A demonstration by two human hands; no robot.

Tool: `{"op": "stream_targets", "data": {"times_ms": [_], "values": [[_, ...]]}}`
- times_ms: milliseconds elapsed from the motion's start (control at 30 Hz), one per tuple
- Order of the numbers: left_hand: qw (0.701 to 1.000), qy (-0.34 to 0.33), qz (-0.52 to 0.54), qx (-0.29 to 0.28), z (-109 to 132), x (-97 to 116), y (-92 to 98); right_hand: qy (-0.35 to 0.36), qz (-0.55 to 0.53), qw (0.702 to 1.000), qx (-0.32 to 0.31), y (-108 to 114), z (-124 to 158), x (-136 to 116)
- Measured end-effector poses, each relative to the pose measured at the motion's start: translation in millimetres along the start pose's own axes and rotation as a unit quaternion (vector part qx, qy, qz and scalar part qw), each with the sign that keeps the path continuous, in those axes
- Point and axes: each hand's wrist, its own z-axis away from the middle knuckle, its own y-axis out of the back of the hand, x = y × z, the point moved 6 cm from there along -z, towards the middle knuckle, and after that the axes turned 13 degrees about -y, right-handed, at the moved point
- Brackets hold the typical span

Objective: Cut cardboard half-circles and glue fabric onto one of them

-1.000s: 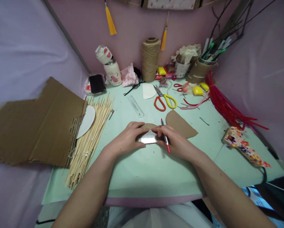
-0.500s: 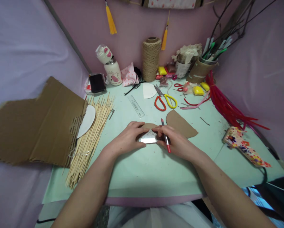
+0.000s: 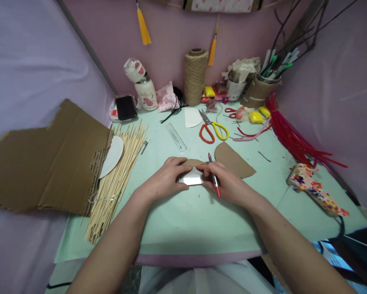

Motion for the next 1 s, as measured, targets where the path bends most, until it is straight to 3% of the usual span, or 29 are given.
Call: {"op": "stream_targets", "data": {"times_ms": [533,733,833,1000], "values": [[0.997,0.017,-0.071,-0.024,-5,16,2.8,0.025,0.007,1.0,0.012,1,1,-3],[0.998,0.013,-0.065,-0.014,-4,14,2.2,0.072,0.013,0.988,0.139,37,22,-19],[0.998,0.015,-0.065,-0.017,-4,14,2.2,0.093,0.056,0.987,0.114,33,27,-21],[0.997,0.021,-0.066,-0.021,-4,13,2.2,0.103,0.15,0.983,0.037,3,25,-20]]}}
